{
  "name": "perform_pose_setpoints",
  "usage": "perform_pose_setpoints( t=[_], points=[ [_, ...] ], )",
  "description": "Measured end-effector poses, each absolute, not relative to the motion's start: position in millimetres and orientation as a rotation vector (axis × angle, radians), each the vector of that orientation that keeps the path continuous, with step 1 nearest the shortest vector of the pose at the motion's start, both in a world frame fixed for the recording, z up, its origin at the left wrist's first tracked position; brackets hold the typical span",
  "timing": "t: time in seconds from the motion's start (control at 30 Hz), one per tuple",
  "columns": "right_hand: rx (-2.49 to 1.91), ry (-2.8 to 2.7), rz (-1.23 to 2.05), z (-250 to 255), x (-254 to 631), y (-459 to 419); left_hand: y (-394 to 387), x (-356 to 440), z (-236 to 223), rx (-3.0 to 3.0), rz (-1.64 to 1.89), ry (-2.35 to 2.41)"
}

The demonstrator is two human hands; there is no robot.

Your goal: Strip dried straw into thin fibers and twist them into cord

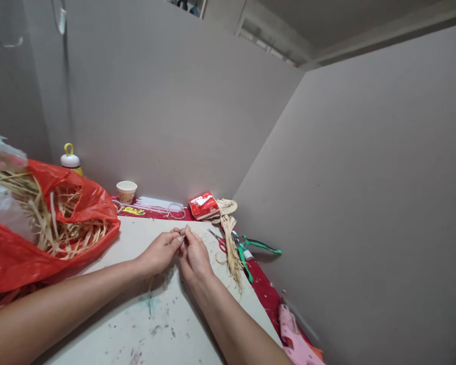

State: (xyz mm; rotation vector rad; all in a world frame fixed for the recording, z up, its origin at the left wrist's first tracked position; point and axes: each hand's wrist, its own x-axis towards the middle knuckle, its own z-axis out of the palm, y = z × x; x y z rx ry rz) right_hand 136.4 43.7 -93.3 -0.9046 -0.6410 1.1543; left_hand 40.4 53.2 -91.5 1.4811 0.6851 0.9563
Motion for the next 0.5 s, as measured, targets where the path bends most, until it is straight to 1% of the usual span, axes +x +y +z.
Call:
perform_pose_setpoints(
  t=[0.13,0.3,0.4,0.5],
  points=[
    [-0.879,-0.546,1.164,-91.7,148.3,48.1,46.0,44.8,-100.6,1.719,0.94,0.732],
    [-0.818,-0.702,1.089,-82.7,171.3,52.5,38.5,42.3,-100.3,2.075,0.818,0.868],
    [-0.811,-0.633,0.939,-78.5,187.9,57.2,39.4,37.8,-103.6,2.199,0.77,0.945],
    [-0.893,-0.581,0.673,-74.6,207.5,61.4,45.3,32.7,-109.2,2.216,0.693,0.976]
  ],
)
